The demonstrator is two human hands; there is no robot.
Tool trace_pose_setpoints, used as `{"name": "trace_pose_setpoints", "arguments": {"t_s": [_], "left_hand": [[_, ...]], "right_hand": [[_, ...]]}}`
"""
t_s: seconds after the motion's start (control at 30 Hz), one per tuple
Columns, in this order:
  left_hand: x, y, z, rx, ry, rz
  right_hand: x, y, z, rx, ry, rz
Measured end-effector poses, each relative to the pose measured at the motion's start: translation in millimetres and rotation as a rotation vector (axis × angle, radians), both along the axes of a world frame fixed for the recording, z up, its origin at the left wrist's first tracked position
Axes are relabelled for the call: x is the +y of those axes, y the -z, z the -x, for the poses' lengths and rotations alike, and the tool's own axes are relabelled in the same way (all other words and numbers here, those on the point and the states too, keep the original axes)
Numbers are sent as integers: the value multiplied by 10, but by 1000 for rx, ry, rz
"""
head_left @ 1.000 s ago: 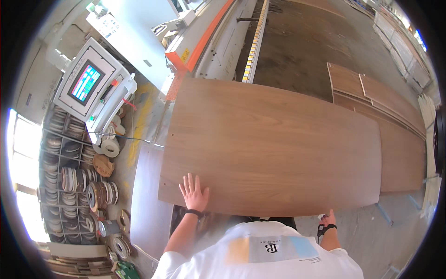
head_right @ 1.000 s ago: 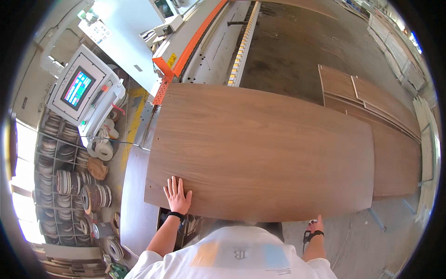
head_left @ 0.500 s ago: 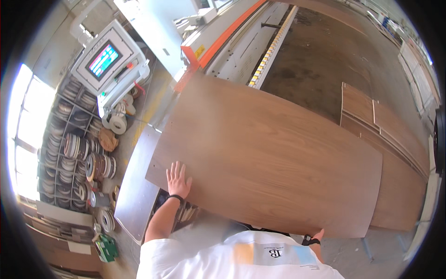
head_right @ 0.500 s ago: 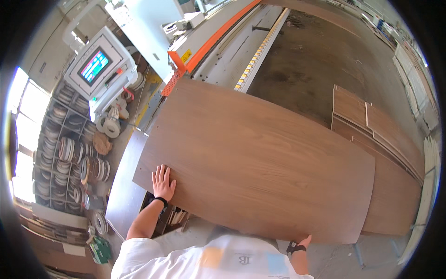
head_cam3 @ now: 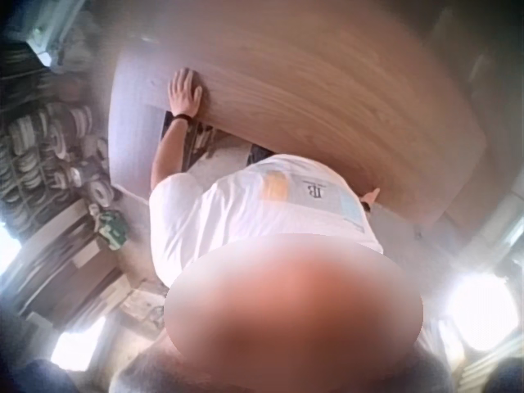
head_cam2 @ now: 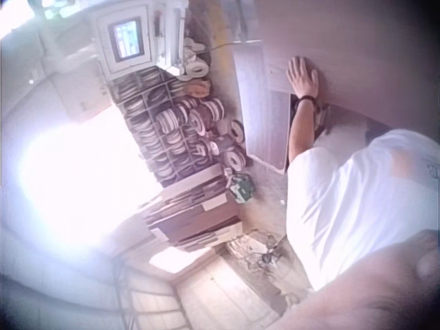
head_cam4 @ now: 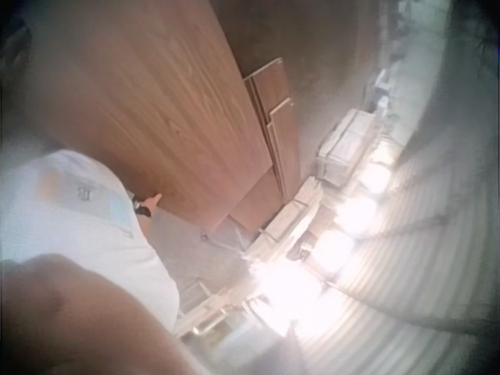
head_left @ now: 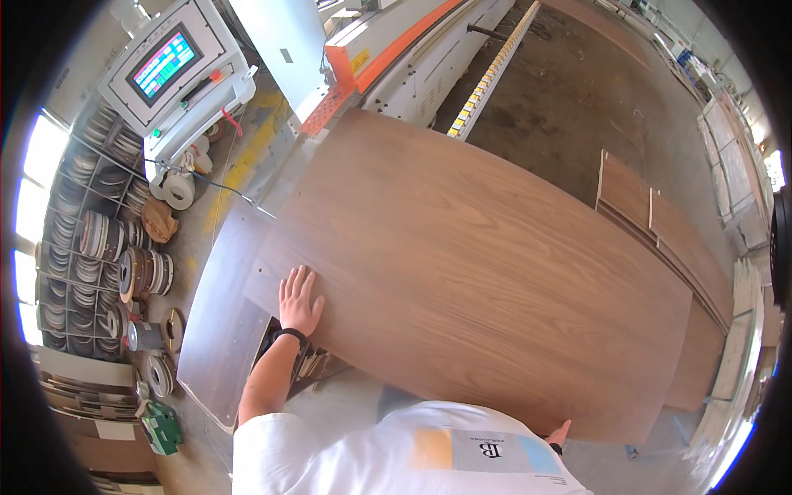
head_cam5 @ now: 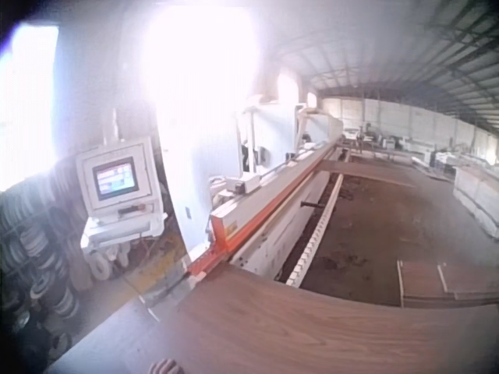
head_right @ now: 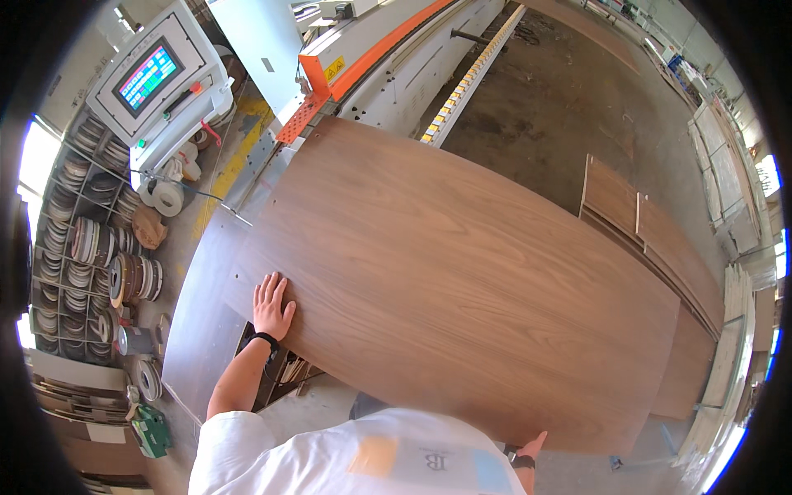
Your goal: The person picks up a wooden panel from a stack, places it onto the edge banding machine, and guides it through. After the panel passes through, the person retrieves it and places it onto another stack, repeating the process with several more panels.
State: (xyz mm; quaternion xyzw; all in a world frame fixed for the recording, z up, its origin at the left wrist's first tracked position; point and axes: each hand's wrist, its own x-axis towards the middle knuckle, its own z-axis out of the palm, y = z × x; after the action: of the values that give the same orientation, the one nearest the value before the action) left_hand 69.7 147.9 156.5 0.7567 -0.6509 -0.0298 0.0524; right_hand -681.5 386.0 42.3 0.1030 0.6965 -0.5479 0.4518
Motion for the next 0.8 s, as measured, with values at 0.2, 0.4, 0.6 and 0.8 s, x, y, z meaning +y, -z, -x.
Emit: {"name": "trace_pose_setpoints", "arguments": {"t_s": [0.2, 0.4, 0.6, 0.8], "left_hand": [[-210, -7, -436, 29, 4, 82], [-469, 34, -869, 46, 18, 89], [-509, 23, -1092, 17, -15, 65], [-669, 12, -1072, 63, -8, 40]], "right_hand": [[-384, -584, -814, -153, 87, -42], [-63, -53, -692, -98, -168, -18], [-366, -266, -1186, -160, -226, 30], [-482, -139, -894, -124, -253, -36]]}}
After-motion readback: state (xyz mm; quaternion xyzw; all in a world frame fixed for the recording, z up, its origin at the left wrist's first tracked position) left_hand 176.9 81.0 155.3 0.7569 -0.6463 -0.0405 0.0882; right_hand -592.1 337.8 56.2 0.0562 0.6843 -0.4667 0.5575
